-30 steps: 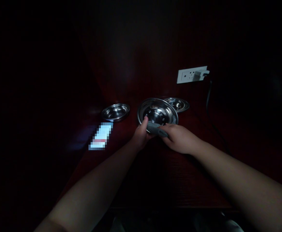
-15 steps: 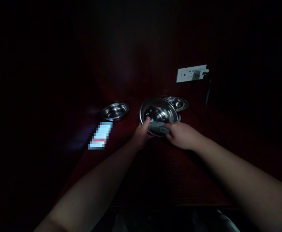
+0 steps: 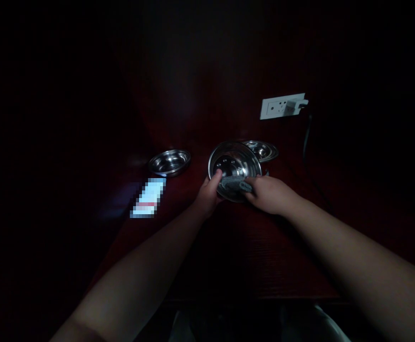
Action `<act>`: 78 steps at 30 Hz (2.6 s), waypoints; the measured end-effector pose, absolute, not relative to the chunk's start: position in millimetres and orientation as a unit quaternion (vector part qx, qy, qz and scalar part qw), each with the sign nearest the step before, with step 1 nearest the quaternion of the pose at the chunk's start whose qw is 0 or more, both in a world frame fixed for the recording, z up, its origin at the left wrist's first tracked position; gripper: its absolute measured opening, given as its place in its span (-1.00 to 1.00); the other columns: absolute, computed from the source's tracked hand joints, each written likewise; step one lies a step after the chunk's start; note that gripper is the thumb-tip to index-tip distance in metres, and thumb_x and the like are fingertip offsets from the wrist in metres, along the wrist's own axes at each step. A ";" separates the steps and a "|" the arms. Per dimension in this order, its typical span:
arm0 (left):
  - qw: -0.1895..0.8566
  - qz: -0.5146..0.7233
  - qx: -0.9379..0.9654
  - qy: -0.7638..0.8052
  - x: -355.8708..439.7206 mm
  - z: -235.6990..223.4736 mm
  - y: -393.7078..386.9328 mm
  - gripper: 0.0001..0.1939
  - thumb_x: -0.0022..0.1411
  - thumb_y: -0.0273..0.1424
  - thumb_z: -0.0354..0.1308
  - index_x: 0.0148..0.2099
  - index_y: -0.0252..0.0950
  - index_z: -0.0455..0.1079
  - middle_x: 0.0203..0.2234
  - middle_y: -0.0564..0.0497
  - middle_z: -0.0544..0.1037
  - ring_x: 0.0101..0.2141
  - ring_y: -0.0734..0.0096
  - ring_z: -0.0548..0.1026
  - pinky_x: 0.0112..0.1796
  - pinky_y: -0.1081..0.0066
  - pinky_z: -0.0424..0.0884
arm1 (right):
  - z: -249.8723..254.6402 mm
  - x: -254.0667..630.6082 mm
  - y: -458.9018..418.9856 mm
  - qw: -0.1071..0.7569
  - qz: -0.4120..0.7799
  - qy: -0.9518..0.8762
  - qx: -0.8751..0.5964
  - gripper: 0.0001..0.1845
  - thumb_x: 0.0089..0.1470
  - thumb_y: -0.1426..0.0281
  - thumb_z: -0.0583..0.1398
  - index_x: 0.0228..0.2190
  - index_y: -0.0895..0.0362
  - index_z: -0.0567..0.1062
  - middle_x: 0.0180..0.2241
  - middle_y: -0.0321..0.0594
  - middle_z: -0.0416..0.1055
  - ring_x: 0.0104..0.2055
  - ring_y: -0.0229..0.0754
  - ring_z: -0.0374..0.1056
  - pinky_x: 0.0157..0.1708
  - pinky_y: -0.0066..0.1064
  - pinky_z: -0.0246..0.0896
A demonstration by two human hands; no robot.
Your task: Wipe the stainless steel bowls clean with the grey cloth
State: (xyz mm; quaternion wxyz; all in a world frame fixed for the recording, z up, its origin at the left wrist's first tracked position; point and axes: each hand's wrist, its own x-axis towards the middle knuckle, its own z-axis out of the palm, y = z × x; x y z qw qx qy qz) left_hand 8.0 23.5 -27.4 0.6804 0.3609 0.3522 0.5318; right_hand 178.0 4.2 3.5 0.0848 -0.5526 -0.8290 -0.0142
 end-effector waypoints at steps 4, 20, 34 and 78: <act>0.673 0.541 0.335 0.376 9.1 -27.0 27.8 -0.50 0.20 -0.05 0.10 0.03 -0.31 0.38 -0.16 -0.19 0.57 -0.16 0.15 0.54 -0.13 0.16 0.45 | 4.3 176.4 0.4 0.060 0.005 -0.846 -0.529 -0.60 0.09 0.24 0.11 -0.09 0.15 0.51 -0.24 -0.01 0.55 -0.22 0.05 0.48 -0.25 -0.24 0.31; 0.682 0.532 0.375 0.335 7.8 -25.6 24.2 -0.64 0.13 -0.22 0.25 -0.07 -0.29 0.39 -0.23 -0.10 0.54 -0.21 0.25 0.52 -0.14 0.17 0.46 | 4.3 172.6 -5.6 0.201 0.127 -0.895 -0.378 -0.59 0.03 0.56 0.09 -0.07 0.10 0.48 -0.14 -0.17 0.54 -0.15 -0.14 0.46 -0.14 -0.35 0.31; 0.735 0.526 0.284 0.321 1.2 -23.0 35.8 -0.40 0.32 -0.01 -0.17 0.07 -0.39 0.38 0.00 -0.23 0.51 0.05 0.12 0.43 0.00 0.18 0.41 | 4.7 173.2 -5.4 0.238 -0.008 -0.905 -0.353 -0.47 0.04 0.57 0.09 0.09 0.21 0.38 0.13 0.01 0.34 0.21 -0.02 0.23 0.24 -0.02 0.03; 0.760 0.464 0.333 0.310 1.8 -20.8 26.8 -0.51 0.28 -0.08 -0.08 -0.06 -0.34 0.46 -0.12 -0.15 0.56 -0.03 0.17 0.47 -0.01 0.25 0.37 | 15.4 170.9 -13.7 0.291 -0.017 -0.901 -0.321 -0.47 0.04 0.57 0.10 0.07 0.11 0.39 0.09 -0.11 0.40 0.13 -0.07 0.31 0.22 -0.05 0.06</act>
